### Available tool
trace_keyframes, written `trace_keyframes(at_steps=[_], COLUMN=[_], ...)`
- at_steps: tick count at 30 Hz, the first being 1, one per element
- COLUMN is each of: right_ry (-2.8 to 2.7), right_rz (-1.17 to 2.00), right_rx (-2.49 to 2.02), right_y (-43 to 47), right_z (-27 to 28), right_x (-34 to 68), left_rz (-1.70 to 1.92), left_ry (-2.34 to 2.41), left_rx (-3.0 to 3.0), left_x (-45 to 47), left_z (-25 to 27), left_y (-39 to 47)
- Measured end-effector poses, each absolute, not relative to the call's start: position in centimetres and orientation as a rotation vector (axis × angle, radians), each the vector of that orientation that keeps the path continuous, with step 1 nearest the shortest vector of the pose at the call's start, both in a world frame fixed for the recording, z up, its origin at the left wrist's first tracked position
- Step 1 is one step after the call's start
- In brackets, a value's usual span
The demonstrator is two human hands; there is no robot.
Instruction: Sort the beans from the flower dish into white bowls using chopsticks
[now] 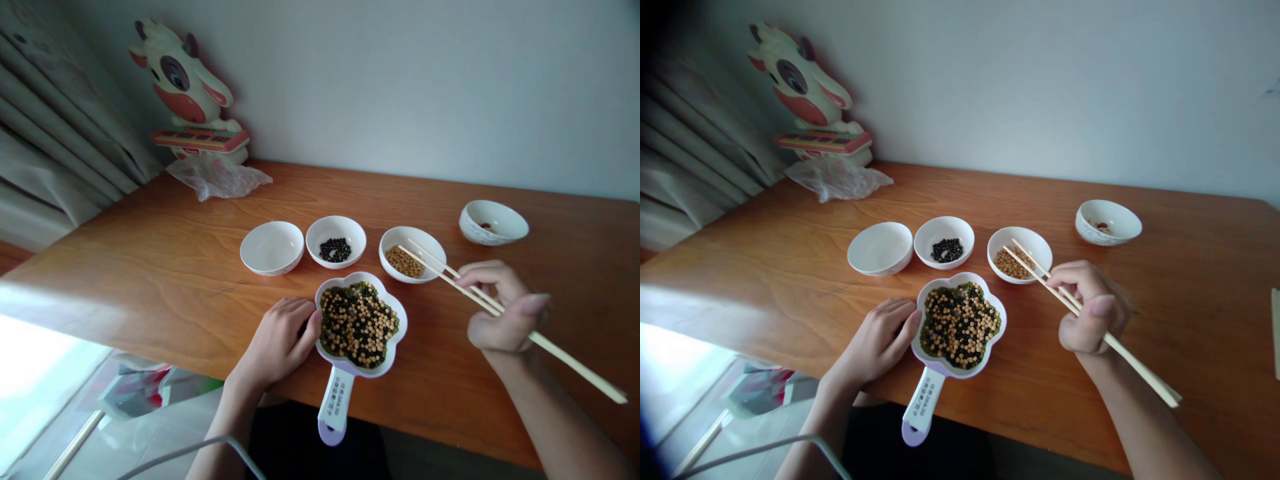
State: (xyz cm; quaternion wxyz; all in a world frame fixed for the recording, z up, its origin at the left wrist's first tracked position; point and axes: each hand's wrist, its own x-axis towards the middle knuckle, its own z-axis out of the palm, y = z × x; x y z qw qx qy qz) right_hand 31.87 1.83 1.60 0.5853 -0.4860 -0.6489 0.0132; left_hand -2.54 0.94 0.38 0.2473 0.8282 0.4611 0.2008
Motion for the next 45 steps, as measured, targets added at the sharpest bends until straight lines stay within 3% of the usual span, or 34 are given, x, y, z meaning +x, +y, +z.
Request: trace_keyframes(at_steps=[7,13,45], right_ry=[-1.487,-1.695,-1.627], right_rz=[0.61,0.779,0.767], right_rx=[-1.023,-1.039,-1.109], right_y=[0.8,0.3,0.5], right_z=[1.3,-0.1,-1.0], right_x=[29.5,28.3,29.1], left_rz=[0.561,0.557,0.56], left_ry=[1.26,1.256,1.251], left_rx=[2.268,2.258,2.293], left_x=[-2.6,-2.5,-2.4], left_z=[0.3,0.4,0.4], left_y=[1.0,1.0,1.0])
